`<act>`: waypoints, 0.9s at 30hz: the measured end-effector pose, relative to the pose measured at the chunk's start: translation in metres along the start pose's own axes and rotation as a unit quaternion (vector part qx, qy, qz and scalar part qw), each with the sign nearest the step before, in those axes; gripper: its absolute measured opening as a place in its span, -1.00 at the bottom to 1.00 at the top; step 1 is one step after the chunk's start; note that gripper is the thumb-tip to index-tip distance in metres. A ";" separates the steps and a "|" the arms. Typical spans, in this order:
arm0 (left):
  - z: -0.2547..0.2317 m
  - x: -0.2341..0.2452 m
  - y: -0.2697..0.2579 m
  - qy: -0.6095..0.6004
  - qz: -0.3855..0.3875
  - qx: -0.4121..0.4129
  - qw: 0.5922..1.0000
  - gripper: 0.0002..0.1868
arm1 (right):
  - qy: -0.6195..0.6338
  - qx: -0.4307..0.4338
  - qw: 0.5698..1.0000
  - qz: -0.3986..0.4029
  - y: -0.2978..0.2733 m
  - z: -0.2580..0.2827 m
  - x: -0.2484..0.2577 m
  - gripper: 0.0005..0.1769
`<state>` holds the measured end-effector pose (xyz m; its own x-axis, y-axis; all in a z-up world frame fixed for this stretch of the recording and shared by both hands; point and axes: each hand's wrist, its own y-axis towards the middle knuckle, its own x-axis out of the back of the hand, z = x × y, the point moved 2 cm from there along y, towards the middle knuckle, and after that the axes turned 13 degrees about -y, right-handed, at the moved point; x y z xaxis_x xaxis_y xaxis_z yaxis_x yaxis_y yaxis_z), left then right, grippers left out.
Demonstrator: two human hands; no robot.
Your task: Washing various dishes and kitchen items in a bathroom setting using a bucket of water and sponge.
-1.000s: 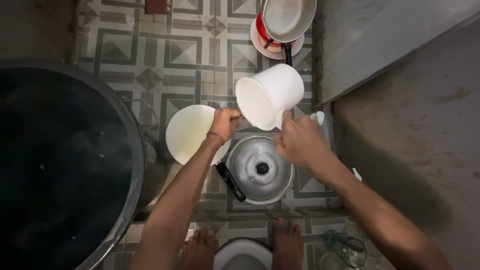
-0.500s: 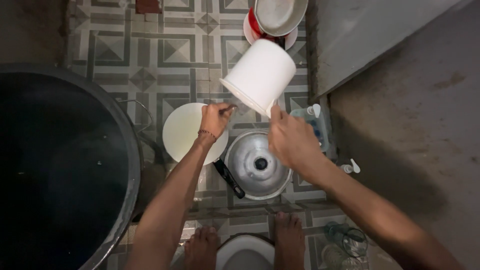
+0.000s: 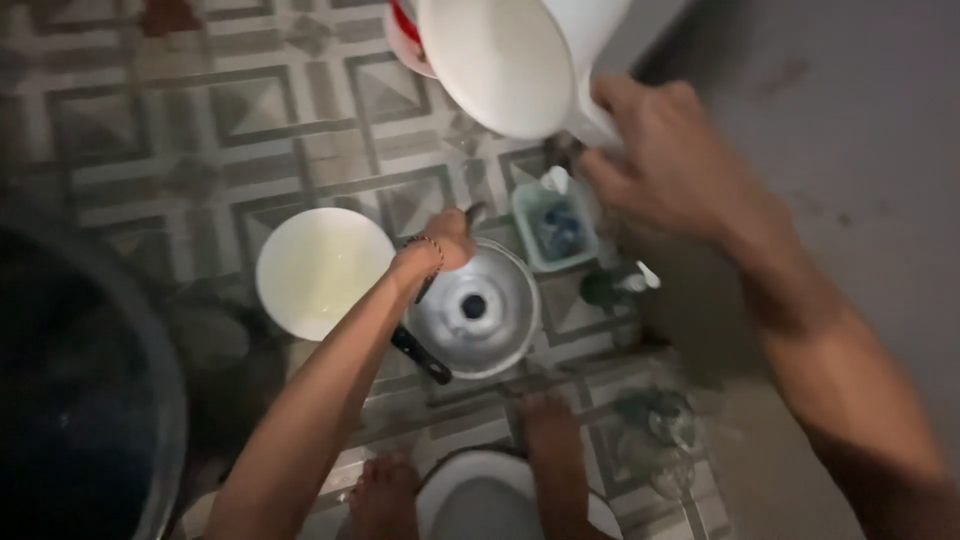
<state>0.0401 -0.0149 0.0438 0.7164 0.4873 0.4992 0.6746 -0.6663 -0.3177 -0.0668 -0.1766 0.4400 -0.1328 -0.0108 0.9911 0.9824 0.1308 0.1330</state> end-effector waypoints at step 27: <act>-0.320 -0.253 -0.167 0.229 0.414 -0.160 0.866 -0.75 | 0.089 -0.106 0.980 0.141 -0.067 0.002 0.074 -0.79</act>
<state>-0.3107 -0.2081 0.2286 0.7358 -0.4591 0.4979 -0.1740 -0.8386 -0.5162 -0.1422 -0.1846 0.5043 0.1554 -0.1788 0.9715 0.9843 -0.0552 -0.1676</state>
